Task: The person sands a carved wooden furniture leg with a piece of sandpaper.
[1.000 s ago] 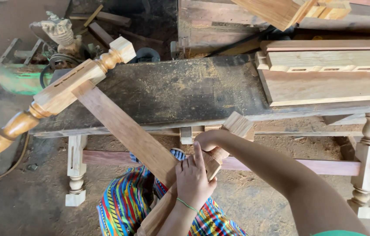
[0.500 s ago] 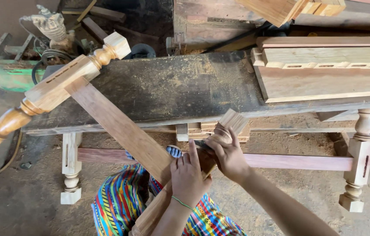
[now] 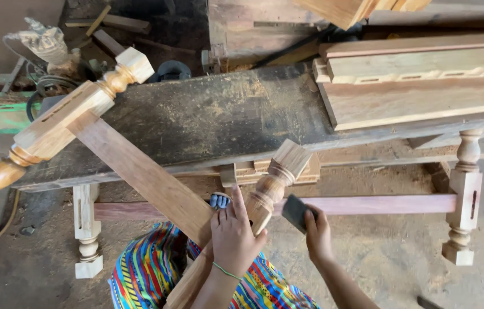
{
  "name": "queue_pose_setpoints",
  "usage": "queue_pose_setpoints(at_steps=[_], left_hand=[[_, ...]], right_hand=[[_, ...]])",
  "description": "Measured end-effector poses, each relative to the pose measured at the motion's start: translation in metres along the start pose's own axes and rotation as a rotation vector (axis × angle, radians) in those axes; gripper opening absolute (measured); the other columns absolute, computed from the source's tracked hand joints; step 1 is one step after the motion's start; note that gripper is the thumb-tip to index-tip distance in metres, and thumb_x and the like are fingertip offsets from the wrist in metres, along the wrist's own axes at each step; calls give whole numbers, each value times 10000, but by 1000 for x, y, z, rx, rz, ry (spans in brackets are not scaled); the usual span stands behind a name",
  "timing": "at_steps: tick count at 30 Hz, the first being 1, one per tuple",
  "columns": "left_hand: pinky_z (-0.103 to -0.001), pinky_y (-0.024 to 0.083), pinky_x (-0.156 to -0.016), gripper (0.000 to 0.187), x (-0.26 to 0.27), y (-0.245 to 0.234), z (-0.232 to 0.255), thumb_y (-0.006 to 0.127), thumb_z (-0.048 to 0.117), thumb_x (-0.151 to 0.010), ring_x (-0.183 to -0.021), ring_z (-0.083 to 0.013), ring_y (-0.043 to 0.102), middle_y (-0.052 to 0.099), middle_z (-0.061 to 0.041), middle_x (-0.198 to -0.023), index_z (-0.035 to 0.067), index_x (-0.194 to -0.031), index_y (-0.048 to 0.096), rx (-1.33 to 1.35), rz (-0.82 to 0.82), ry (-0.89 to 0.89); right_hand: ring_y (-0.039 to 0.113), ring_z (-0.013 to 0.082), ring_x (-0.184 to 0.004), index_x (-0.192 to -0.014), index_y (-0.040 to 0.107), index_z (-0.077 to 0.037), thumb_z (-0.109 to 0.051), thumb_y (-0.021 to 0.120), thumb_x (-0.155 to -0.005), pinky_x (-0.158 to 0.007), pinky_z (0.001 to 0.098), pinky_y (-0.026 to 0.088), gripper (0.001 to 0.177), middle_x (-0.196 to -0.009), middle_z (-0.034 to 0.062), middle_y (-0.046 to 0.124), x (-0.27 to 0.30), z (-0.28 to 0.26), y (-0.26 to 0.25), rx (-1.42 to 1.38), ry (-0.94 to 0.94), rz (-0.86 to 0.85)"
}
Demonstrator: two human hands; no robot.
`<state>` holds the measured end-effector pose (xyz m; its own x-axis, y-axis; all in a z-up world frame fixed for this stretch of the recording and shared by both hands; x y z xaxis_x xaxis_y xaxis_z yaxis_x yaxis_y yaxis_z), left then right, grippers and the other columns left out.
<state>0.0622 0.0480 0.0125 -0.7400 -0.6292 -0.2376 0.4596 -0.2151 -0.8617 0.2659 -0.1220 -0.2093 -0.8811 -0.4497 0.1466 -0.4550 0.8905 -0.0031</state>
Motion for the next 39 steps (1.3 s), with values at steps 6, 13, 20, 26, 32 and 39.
queue_pose_setpoints(at_steps=[6,13,20,26,32,39], left_hand=[[-525,384,-1006,1281,-1,-4,1,872,381,-644,-1085,-385,594,594,-264,-1256,-75,-1547,86,-22,11,-31],[-531,378,-992,1274,-11,-7,4,874,376,-618,-1089,-377,596,603,-256,-1269,-79,-1537,118,-44,33,9],[-535,367,-1025,1283,-8,-6,2,891,395,-622,-1103,-376,593,608,-250,-1221,-37,-1550,118,-58,-47,-78],[-549,359,-1047,1288,-2,-4,-2,888,383,-632,-1090,-375,597,615,-243,-1168,-36,-1559,98,-48,-51,-67],[-549,373,-1010,1267,-2,-3,3,874,359,-647,-1068,-369,591,617,-238,-1185,-53,-1561,98,-14,-9,-13],[-534,377,-1019,1267,-6,-5,7,871,351,-659,-1067,-374,575,603,-245,-1224,-83,-1553,85,-22,-6,-3]], right_hand=[[635,288,-1160,-1249,629,-70,-405,386,-1068,-1045,510,485,451,-1268,138,677,5,-21,129,-741,690,-221],[686,328,-1075,-1147,645,-81,-517,504,-1042,-998,547,556,470,-1147,140,706,-13,-28,198,-1432,612,-843],[714,343,-1015,-1239,642,-41,-363,424,-1032,-929,532,579,441,-1148,196,715,-1,12,168,-961,687,-170],[689,302,-1025,-1267,622,37,-217,438,-1061,-889,453,583,375,-1149,181,709,30,-29,136,-691,466,27],[667,219,-1104,-1347,592,70,-107,464,-1045,-996,371,511,373,-1213,149,701,23,-16,74,-461,239,124],[681,306,-1064,-1260,627,64,-201,458,-1037,-949,466,544,385,-1173,203,720,-11,10,131,-651,619,-196]])
Point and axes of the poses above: each hand's wrist, its own x-axis away from the middle knuckle, its own y-axis out of the palm, z = x × y, the point moved 8 cm from there along -x, towards the middle knuckle
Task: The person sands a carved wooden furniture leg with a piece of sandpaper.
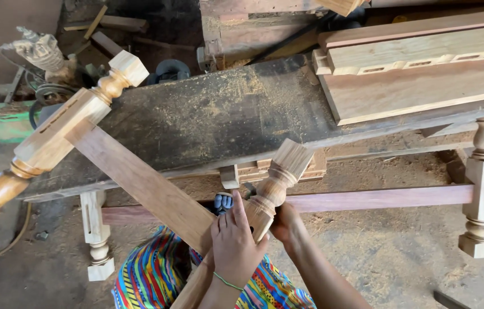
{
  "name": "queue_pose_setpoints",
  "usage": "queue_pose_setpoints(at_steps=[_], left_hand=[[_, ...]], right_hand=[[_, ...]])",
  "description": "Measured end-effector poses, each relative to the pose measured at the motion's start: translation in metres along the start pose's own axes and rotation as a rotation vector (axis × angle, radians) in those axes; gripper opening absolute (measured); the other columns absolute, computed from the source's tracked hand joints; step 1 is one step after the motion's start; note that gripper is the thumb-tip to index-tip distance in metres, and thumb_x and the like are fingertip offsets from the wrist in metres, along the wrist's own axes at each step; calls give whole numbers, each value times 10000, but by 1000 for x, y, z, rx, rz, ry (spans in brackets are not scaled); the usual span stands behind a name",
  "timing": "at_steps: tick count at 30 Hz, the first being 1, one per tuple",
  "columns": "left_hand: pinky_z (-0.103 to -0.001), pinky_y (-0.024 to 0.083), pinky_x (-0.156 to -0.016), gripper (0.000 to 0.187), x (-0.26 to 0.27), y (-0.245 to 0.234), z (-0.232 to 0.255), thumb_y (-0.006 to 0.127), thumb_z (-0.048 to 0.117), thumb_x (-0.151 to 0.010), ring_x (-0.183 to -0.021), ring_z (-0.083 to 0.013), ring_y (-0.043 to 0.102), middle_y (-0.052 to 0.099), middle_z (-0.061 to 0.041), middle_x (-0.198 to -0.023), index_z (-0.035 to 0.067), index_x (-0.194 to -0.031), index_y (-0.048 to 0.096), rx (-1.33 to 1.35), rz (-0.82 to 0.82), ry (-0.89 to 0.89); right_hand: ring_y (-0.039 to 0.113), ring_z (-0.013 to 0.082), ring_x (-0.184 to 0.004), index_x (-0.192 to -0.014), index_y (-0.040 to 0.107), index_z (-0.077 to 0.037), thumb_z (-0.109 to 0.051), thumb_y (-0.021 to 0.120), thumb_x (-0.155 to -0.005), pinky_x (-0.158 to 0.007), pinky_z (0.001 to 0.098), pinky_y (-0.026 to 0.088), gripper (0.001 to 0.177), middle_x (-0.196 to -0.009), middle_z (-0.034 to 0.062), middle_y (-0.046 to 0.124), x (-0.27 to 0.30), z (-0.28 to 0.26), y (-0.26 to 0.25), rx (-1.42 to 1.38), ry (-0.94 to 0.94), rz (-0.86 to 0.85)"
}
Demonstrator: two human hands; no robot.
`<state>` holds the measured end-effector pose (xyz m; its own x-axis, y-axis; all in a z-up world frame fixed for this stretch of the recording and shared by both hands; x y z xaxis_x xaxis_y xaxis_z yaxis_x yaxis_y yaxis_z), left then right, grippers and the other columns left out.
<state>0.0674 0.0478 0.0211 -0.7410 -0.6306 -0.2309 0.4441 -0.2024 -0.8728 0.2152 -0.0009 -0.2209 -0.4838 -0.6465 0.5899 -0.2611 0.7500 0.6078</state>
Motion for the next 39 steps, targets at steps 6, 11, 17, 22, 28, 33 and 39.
queue_pose_setpoints(at_steps=[6,11,17,22,28,33,39], left_hand=[[-538,383,-1006,1253,-5,0,2,870,354,-646,-1109,-376,585,609,-243,-1238,-76,-1549,114,-30,24,22],[-534,387,-1018,1238,-6,5,-1,863,360,-638,-1099,-383,593,613,-258,-1203,-75,-1546,142,-24,-1,-20],[-539,391,-1008,1235,-6,9,-3,865,391,-638,-1090,-413,585,621,-265,-1185,-73,-1541,163,-36,19,-45],[-544,376,-1049,1221,-5,12,-4,846,403,-658,-1118,-405,585,606,-253,-1199,-74,-1560,176,-53,-24,-60],[-617,385,-1057,1083,-28,21,16,870,364,-606,-1256,-400,556,552,-251,-1363,-9,-1484,358,-250,6,63],[-484,482,-1061,946,-78,74,20,816,388,-827,-1148,-383,642,578,-274,-1328,-121,-1486,366,-129,-187,90],[-453,579,-866,908,-93,74,-12,876,505,-694,-1010,-359,704,690,-206,-1109,-19,-1338,507,198,-446,-24]], right_hand=[[716,296,-1002,-1207,609,0,-302,492,-1031,-941,473,587,369,-1137,194,705,-9,18,38,-290,290,-234],[668,246,-942,-1354,629,34,-189,466,-1017,-805,397,541,436,-1166,188,701,7,2,-25,20,-34,14],[706,235,-1056,-1486,483,61,-78,437,-1006,-930,363,563,501,-1232,191,698,83,-70,-4,169,-254,115],[737,294,-1025,-1549,373,42,-113,404,-1030,-928,392,575,542,-1208,279,679,118,-119,-4,84,-347,113],[701,334,-1062,-1582,234,-27,-114,391,-1014,-897,412,546,596,-1290,223,649,103,-87,-65,245,-374,286],[640,244,-1117,-1525,481,15,-131,533,-1020,-966,374,563,529,-1310,188,655,65,-35,-74,415,-441,174],[640,268,-1201,-1445,536,-53,-231,562,-978,-1061,467,508,501,-1331,148,658,77,-33,22,-199,-229,-179]])
Point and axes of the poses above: each hand's wrist, its own x-axis away from the middle knuckle, its own y-axis out of the palm, z = x × y, the point moved 8 cm from there along -x, towards the middle knuckle
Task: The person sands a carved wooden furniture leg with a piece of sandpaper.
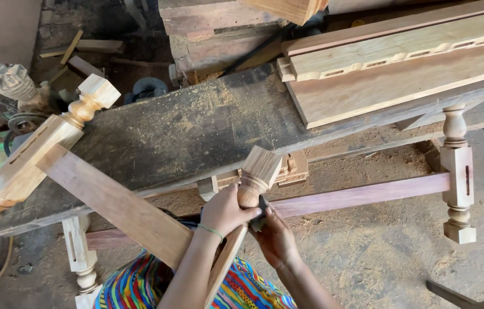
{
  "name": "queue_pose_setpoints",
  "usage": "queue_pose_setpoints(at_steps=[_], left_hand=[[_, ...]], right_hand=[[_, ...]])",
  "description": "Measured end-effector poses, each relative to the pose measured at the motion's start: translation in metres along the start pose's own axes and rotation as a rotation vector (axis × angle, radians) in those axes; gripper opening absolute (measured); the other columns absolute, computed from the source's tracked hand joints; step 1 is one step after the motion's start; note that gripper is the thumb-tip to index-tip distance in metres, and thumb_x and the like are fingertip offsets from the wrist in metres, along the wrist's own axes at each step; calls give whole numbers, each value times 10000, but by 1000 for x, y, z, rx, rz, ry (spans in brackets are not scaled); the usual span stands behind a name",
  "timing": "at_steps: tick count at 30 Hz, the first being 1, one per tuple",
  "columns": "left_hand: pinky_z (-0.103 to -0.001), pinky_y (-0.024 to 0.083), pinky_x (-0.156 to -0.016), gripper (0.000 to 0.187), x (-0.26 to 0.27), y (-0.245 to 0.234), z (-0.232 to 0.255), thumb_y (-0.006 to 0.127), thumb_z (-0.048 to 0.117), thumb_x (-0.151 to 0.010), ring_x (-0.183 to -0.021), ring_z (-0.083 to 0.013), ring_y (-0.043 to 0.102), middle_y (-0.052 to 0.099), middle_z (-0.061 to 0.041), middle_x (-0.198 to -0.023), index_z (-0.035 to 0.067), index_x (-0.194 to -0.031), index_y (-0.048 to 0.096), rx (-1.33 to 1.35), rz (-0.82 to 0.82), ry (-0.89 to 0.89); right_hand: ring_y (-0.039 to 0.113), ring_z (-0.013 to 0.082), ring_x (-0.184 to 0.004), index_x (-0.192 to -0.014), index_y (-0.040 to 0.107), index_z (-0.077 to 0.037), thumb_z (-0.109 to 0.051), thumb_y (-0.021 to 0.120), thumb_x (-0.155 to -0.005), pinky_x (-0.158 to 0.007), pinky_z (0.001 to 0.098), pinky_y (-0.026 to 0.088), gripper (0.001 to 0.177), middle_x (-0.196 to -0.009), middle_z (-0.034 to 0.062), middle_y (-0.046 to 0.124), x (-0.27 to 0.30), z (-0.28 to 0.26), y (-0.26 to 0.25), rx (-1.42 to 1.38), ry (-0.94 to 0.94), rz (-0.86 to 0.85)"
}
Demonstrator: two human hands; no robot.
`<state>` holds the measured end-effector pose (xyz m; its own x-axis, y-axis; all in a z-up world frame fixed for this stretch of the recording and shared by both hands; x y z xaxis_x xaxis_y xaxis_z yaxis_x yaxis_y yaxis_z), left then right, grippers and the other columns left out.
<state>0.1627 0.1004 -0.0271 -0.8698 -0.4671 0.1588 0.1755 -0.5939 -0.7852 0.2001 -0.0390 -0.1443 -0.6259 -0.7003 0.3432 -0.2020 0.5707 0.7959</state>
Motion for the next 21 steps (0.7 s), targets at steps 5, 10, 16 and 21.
queue_pose_setpoints(at_steps=[5,10,16,21], left_hand=[[-494,525,-840,644,17,-14,7,890,509,-642,-954,-331,676,669,-122,-998,70,-1035,631,-62,284,20],[-496,467,-935,454,40,-42,25,850,415,-658,-959,-319,626,615,-78,-923,132,-893,583,-75,668,325],[-505,442,-959,234,36,-39,11,630,148,-889,-1090,-353,599,627,-113,-1120,96,-1116,616,-105,723,204],[-472,444,-966,242,23,-20,-11,613,137,-887,-1052,-322,627,677,-109,-1092,96,-1117,678,-179,601,69]], right_hand=[[619,318,-1252,-1448,503,-111,-573,640,-846,-1075,503,456,771,-1370,169,643,-52,32,-8,-146,192,-133],[558,308,-1336,-1491,491,-122,-691,727,-759,-1171,504,427,957,-1412,119,613,-95,63,-12,-190,169,-474],[636,279,-1021,-1303,553,1,-443,683,-896,-878,419,536,616,-1155,143,673,-74,57,-43,-271,209,-265],[705,170,-864,-1234,680,98,-287,674,-989,-780,310,595,456,-988,87,758,-22,9,-39,384,-81,168]])
Point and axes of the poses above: each hand's wrist, its own x-axis away from the middle knuckle, its own y-axis out of the palm, z = x × y, the point moved 8 cm from there along -x, towards the middle knuckle
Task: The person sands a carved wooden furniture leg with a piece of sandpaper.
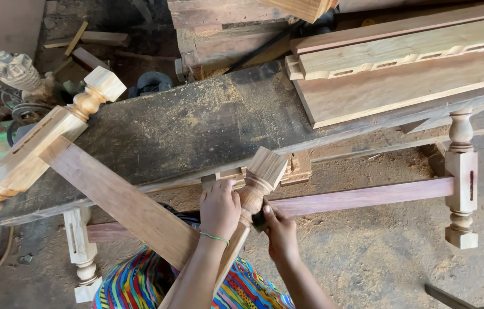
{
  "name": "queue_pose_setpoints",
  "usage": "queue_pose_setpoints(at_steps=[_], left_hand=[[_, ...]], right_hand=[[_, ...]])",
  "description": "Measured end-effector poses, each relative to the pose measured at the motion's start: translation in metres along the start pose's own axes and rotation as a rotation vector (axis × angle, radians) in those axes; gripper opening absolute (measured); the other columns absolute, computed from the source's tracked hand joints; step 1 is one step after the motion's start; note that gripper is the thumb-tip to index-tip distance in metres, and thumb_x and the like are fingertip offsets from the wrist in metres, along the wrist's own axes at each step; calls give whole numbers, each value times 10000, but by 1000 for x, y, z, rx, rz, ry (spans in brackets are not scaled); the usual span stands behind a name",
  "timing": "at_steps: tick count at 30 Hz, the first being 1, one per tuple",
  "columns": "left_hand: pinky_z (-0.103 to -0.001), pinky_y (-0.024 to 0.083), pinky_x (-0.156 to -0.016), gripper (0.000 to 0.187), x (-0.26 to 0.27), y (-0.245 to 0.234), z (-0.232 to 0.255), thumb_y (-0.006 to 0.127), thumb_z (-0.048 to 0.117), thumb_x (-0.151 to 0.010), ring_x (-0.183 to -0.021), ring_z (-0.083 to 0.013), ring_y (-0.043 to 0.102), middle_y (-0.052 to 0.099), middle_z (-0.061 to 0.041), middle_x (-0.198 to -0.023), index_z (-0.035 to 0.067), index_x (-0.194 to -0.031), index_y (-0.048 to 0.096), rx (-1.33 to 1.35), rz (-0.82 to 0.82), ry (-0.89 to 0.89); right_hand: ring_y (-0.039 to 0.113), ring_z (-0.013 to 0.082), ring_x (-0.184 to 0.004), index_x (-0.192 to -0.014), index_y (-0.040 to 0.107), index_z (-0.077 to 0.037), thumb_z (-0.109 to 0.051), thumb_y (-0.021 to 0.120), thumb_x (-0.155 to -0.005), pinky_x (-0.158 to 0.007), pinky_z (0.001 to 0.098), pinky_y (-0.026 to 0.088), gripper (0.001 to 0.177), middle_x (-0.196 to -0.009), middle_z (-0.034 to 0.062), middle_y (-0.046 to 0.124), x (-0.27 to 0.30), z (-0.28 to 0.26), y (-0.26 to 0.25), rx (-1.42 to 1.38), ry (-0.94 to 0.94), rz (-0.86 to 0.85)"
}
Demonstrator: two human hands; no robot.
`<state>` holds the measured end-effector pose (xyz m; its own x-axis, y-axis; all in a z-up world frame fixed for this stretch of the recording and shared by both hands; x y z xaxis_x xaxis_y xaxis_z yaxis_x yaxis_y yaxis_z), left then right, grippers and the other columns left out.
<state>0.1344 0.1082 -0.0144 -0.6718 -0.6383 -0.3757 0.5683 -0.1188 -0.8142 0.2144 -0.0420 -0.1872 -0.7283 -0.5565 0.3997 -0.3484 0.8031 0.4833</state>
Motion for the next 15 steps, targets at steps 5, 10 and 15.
queue_pose_setpoints(at_steps=[5,10,15], left_hand=[[-453,435,-995,192,-2,2,8,636,124,-856,-1008,-285,652,708,-77,-1039,109,-1027,722,104,-59,26],[-474,402,-1079,176,-5,-12,16,660,88,-812,-990,-270,662,707,-69,-970,111,-965,744,124,-9,113],[-492,385,-1087,200,-5,-16,22,672,81,-779,-983,-272,664,706,-66,-944,134,-952,756,126,0,116]], right_hand=[[698,150,-866,-1233,700,15,-266,626,-974,-776,305,580,390,-1002,71,754,26,-22,8,10,-84,61],[654,191,-895,-1250,613,-2,-420,716,-1006,-826,371,559,495,-987,74,674,-16,-8,37,-336,76,-263],[583,168,-1000,-1482,553,29,-262,891,-982,-953,344,496,670,-1091,31,610,-50,23,44,-460,225,-623]])
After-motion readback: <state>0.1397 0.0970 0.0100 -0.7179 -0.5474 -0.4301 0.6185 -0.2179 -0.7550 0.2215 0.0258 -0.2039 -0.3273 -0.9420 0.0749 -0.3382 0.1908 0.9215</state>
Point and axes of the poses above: each hand's wrist, its own x-axis away from the middle knuckle, its own y-axis out of the palm, z = x × y, the point moved 8 cm from there along -x, towards the middle knuckle
